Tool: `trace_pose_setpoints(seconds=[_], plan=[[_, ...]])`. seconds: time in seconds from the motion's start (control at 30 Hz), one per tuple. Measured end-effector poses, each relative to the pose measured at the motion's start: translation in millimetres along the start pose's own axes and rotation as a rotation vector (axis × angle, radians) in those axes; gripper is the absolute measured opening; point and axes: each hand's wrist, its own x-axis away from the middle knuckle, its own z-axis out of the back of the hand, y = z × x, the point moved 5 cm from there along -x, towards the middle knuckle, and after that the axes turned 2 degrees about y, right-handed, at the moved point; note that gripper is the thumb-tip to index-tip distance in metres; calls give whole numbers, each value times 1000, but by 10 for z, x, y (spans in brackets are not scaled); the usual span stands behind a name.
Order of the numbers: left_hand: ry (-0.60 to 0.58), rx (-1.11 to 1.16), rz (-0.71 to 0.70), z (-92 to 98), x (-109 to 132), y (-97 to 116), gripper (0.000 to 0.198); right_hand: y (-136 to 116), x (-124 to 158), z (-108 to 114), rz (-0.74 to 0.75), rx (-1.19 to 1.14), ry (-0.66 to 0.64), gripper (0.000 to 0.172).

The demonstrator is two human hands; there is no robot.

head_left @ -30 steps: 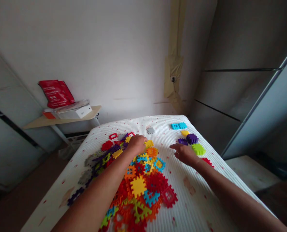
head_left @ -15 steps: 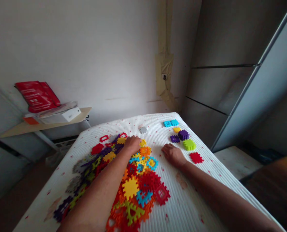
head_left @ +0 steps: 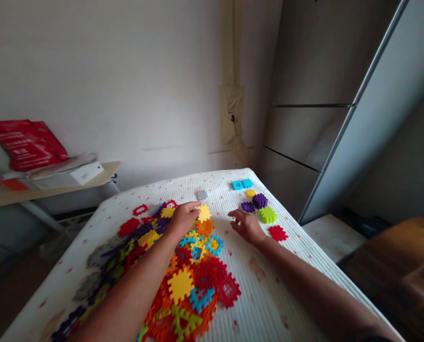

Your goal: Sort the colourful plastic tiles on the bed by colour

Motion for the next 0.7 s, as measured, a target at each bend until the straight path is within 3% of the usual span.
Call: trace_pose_setpoints(seconds=[0.07,0.17,0.37,0.7], plan=[[-15,127,12,-55,132,51,51,-114,-52,120,56,-114,102,27],[-22,261,20,-114,276,107,64,-347,-135,216,192,-207,122,41],[-51,465,56,-162,362,129,75,-685,-245,154,344,-71,-74,55],[-39,518,75,-219,379,57,77,-826,-292,52,399,82,-257,54]])
